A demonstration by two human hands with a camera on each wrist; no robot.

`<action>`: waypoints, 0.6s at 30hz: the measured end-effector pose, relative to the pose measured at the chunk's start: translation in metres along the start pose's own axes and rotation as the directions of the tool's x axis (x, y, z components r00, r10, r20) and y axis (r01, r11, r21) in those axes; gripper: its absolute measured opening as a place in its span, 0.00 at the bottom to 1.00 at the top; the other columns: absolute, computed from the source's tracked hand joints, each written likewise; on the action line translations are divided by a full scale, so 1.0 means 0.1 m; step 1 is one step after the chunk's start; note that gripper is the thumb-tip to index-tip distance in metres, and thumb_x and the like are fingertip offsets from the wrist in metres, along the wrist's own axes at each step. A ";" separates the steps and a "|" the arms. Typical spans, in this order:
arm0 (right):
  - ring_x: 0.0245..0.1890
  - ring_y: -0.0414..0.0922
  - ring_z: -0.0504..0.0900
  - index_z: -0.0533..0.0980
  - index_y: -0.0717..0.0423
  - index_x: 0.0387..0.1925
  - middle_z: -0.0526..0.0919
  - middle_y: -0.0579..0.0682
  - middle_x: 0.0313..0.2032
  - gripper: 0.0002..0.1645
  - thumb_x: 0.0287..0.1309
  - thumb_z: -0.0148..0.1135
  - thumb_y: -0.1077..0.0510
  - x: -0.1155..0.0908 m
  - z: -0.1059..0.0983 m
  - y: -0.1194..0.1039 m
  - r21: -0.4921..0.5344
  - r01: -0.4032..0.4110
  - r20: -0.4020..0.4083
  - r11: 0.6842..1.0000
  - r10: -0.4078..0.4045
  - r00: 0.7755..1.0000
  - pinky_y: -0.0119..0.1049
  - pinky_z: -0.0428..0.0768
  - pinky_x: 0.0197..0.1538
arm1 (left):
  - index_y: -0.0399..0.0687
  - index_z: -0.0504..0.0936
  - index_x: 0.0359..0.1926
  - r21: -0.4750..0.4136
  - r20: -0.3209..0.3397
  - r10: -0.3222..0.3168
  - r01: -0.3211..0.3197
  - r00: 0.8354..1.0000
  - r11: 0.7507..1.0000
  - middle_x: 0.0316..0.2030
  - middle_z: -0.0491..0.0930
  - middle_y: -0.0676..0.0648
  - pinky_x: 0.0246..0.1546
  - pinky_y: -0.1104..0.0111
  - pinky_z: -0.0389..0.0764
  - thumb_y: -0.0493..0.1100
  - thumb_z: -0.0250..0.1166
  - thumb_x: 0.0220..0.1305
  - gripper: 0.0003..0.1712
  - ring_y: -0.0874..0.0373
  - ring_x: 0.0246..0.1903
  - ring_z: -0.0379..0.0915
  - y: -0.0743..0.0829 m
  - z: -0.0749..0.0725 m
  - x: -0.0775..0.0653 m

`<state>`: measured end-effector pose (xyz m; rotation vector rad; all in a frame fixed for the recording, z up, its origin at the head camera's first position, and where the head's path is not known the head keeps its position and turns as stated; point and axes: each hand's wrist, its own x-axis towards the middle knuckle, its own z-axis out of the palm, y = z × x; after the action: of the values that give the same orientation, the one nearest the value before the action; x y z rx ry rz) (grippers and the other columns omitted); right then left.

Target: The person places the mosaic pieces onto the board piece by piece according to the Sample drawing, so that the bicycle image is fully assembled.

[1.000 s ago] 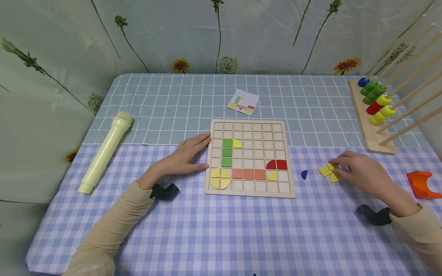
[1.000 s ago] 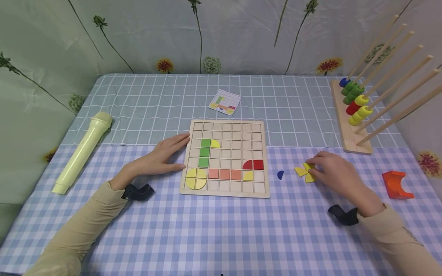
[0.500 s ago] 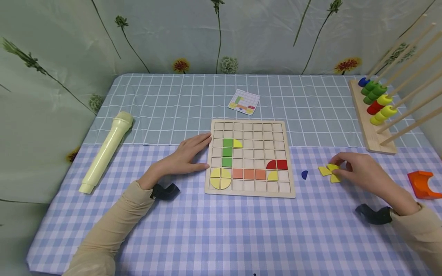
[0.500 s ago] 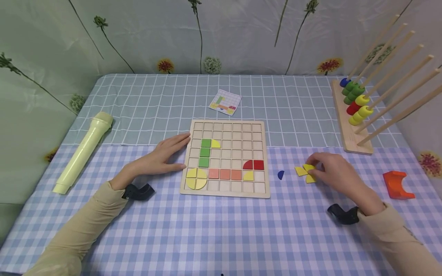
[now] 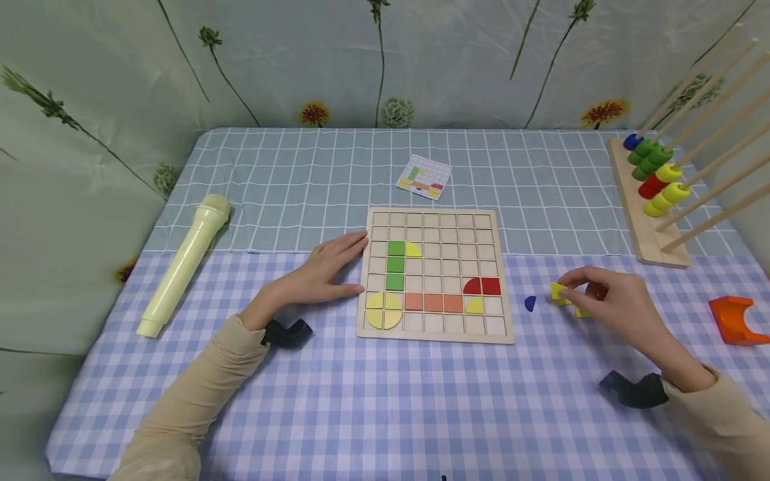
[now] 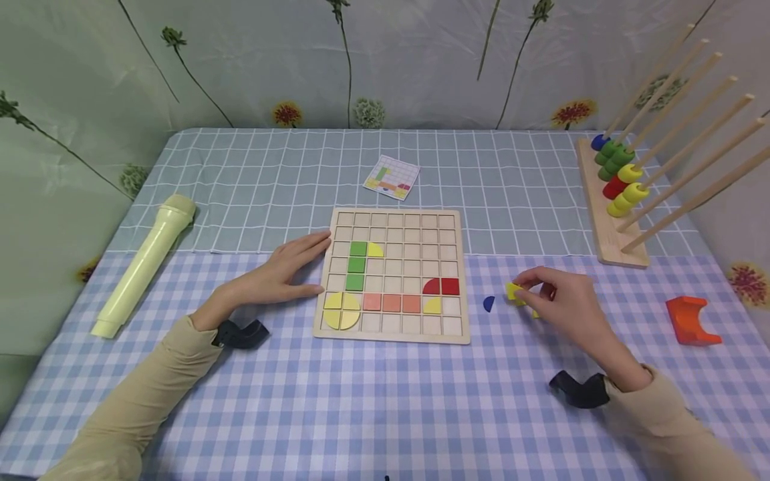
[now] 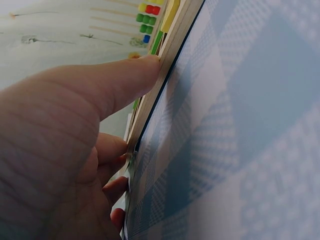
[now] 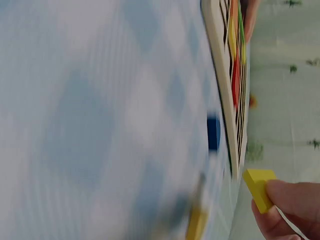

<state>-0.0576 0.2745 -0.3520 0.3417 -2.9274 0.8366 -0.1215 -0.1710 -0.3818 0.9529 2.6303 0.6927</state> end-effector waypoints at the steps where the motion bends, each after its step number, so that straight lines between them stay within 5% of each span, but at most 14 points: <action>1: 0.18 0.33 0.62 0.82 0.60 0.33 0.81 0.52 0.24 0.08 0.47 0.69 0.66 -0.01 0.04 -0.04 0.030 -0.010 -0.005 1.000 0.010 1.000 0.27 0.60 0.20 | 0.44 0.46 0.73 0.000 0.000 0.000 0.000 1.000 1.000 0.74 0.45 0.44 0.69 0.48 0.46 0.53 0.62 0.61 0.48 0.48 0.74 0.40 0.00 0.00 0.00; 18: 0.15 0.34 0.61 0.82 0.58 0.33 0.67 0.45 0.15 0.06 0.49 0.68 0.65 0.01 0.41 -0.42 0.210 -0.046 0.037 0.977 0.039 0.999 0.29 0.59 0.18 | 0.44 0.46 0.73 -0.003 0.008 -0.009 0.009 1.000 1.000 0.74 0.44 0.45 0.69 0.48 0.45 0.53 0.62 0.61 0.48 0.48 0.74 0.39 0.00 0.01 0.01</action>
<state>-0.0491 0.2178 -0.3656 0.3099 -2.8899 1.1631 -0.1218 -0.1704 -0.3823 0.9403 2.6242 0.6892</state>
